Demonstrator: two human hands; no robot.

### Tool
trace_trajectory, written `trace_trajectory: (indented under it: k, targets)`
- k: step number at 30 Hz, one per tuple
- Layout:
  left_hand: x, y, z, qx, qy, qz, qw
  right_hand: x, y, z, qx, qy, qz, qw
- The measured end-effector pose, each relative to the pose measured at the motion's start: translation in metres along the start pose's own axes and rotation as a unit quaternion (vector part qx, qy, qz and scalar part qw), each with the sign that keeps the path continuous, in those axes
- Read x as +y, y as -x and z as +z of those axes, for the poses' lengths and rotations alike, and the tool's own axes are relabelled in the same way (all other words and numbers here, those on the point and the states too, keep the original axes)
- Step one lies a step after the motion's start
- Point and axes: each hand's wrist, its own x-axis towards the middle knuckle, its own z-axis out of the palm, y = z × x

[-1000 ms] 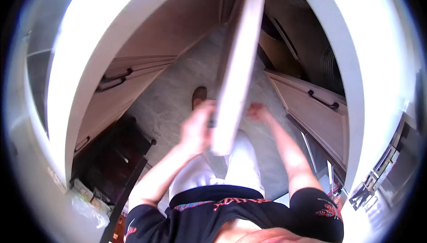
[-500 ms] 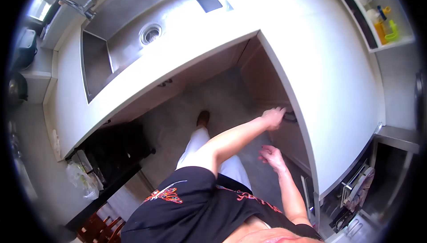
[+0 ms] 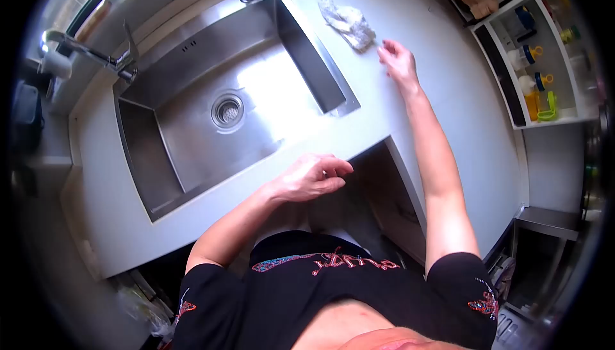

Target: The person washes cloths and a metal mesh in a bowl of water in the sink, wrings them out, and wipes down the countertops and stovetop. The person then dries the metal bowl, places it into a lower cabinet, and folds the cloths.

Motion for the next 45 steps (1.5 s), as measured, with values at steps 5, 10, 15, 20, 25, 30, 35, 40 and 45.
trace_trajectory:
  k: [5, 10, 15, 20, 25, 30, 35, 40, 45]
  targets:
    - [0.002, -0.016, -0.07, 0.094, -0.012, -0.011, 0.995, 0.011, -0.095, 0.034, -0.044, 0.119, 0.03, 0.991]
    - [-0.009, -0.038, -0.106, 0.145, 0.018, -0.019, 0.989, -0.076, -0.068, -0.013, -0.132, -0.156, 0.037, 0.978]
    - [0.001, -0.098, -0.118, 0.272, -0.092, 0.064, 0.956, -0.117, -0.043, -0.049, -0.222, -0.249, 0.009, 0.943]
    - [0.025, -0.156, -0.08, 0.262, -0.062, 0.091, 0.959, -0.105, -0.015, -0.079, -0.239, -0.312, 0.081, 0.916]
    - [0.011, -0.173, -0.081, 0.116, 0.161, -0.076, 0.977, -0.014, -0.001, -0.125, -0.142, -0.109, 0.196, 0.964]
    - [-0.02, -0.193, -0.076, 0.131, 0.032, -0.238, 0.962, 0.025, 0.028, -0.1, -0.143, 0.024, 0.021, 0.989]
    - [-0.024, -0.199, -0.08, 0.134, -0.034, -0.265, 0.954, 0.008, 0.041, -0.064, -0.1, 0.297, -0.236, 0.92]
    - [-0.024, -0.197, -0.084, 0.096, -0.121, -0.231, 0.961, 0.017, 0.014, -0.062, -0.129, 0.011, -0.059, 0.99]
    - [-0.008, -0.2, -0.096, 0.089, -0.27, -0.175, 0.942, -0.022, -0.029, -0.092, -0.162, -0.077, 0.023, 0.984]
